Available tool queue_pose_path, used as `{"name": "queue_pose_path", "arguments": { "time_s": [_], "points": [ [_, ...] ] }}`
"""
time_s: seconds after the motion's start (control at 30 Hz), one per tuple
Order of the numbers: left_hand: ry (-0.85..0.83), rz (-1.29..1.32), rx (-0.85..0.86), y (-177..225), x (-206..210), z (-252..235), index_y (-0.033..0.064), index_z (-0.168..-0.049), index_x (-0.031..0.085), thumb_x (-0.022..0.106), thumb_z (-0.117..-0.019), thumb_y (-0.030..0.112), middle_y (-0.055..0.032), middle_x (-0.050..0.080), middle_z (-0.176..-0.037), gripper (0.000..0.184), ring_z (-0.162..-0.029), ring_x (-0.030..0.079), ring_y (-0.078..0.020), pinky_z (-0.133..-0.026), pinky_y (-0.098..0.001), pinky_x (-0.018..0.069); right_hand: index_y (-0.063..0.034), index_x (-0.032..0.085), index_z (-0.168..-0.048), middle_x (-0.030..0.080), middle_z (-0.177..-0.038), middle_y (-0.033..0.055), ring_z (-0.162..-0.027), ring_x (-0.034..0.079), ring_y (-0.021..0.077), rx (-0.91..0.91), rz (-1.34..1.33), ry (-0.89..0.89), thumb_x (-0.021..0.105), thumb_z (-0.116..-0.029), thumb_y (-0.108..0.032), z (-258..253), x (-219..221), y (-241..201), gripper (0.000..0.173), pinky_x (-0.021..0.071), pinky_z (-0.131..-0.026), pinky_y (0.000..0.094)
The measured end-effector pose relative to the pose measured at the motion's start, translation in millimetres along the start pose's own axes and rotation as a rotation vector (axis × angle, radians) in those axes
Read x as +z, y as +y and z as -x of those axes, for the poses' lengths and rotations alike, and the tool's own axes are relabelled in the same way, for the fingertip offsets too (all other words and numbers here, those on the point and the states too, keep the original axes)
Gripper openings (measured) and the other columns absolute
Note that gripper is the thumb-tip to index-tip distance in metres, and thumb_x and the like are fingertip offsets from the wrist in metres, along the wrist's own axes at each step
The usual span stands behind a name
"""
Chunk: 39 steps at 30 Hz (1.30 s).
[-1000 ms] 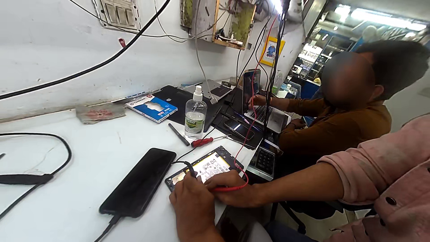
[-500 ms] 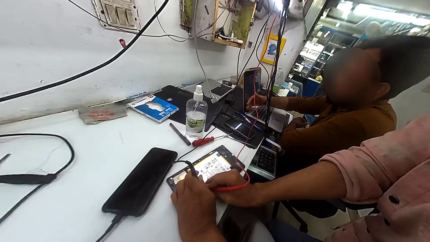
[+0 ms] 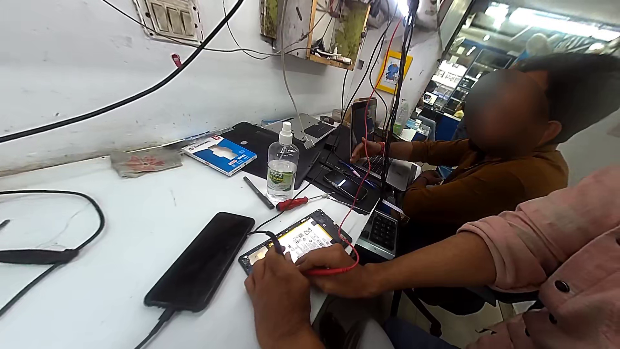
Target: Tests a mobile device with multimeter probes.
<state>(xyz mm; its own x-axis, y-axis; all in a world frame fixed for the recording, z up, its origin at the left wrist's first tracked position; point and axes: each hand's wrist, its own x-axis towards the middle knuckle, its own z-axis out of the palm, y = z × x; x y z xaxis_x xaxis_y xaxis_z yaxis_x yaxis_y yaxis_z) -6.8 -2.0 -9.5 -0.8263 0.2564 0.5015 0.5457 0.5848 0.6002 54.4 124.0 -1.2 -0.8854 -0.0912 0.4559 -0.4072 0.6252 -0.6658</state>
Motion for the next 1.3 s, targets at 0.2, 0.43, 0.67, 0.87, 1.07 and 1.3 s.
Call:
{"name": "queue_pose_path", "arguments": {
  "time_s": [0.2, 0.43, 0.67, 0.87, 1.07, 1.3],
  "points": [
    [-0.002, 0.002, -0.002, 0, 0, 0, -0.0086, -0.111, 0.065, 0.051, -0.1019, 0.008, -0.0259, 0.069, -0.097, 0.024, -0.095, 0.068, -0.0449, -0.082, -0.0594, 0.0496, 0.0077, 0.073, -0.102, 0.075, -0.103, 0.0175, -0.096, 0.073, 0.0168, -0.013, 0.014, 0.005, 0.066, -0.0936, 0.003, 0, 1, 2, 0.012, 0.0585, -0.089, 0.0286],
    [-0.002, 0.0, 0.001, 0, 0, -1, -0.0089, -0.111, 0.066, 0.05, -0.1021, 0.008, -0.0263, 0.069, -0.097, 0.024, -0.094, 0.068, -0.0452, -0.082, -0.0596, 0.0499, 0.008, 0.073, -0.102, 0.075, -0.103, 0.0176, -0.097, 0.073, 0.0168, -0.008, 0.011, 0.005, 0.066, -0.0935, 0.003, 0, 1, 1, 0.012, 0.0584, -0.089, 0.0289],
    [0.008, -0.016, 0.008, 0, 1, -1, -0.0077, -0.11, 0.066, 0.052, -0.1006, 0.007, -0.0245, 0.069, -0.094, 0.022, -0.093, 0.068, -0.0434, -0.081, -0.058, 0.0498, 0.0063, 0.075, -0.105, 0.076, -0.105, 0.0157, -0.099, 0.073, 0.015, 0.092, 0.035, -0.018, 0.066, -0.0935, 0.0, -3, -4, -11, 0.015, 0.0577, -0.091, 0.0274],
    [-0.004, -0.017, -0.013, 1, 0, 0, -0.0074, -0.11, 0.066, 0.052, -0.1011, 0.007, -0.0244, 0.069, -0.094, 0.022, -0.093, 0.068, -0.0435, -0.083, -0.0581, 0.0494, 0.0061, 0.075, -0.104, 0.076, -0.104, 0.0154, -0.098, 0.074, 0.0152, 0.071, 0.028, -0.014, 0.066, -0.0933, 0.001, -1, -2, -7, 0.015, 0.0585, -0.09, 0.0279],
    [-0.016, -0.019, -0.022, 1, 0, 0, -0.0079, -0.112, 0.065, 0.052, -0.1024, 0.008, -0.0248, 0.069, -0.096, 0.023, -0.095, 0.068, -0.0436, -0.084, -0.0584, 0.0491, 0.0075, 0.073, -0.101, 0.075, -0.103, 0.017, -0.095, 0.073, 0.0152, 0.004, 0.01, 0.002, 0.066, -0.0936, 0.003, 0, 0, 0, 0.012, 0.0585, -0.087, 0.0271],
    [-0.015, -0.003, -0.015, 0, 0, -1, -0.0079, -0.113, 0.066, 0.051, -0.1019, 0.008, -0.0256, 0.069, -0.098, 0.024, -0.096, 0.068, -0.0445, -0.086, -0.0597, 0.0499, 0.0074, 0.073, -0.101, 0.075, -0.103, 0.0167, -0.096, 0.073, 0.0153, 0.001, 0.007, 0.01, 0.066, -0.0939, 0.002, 0, 0, 1, 0.012, 0.0587, -0.088, 0.0279]
  ]
}}
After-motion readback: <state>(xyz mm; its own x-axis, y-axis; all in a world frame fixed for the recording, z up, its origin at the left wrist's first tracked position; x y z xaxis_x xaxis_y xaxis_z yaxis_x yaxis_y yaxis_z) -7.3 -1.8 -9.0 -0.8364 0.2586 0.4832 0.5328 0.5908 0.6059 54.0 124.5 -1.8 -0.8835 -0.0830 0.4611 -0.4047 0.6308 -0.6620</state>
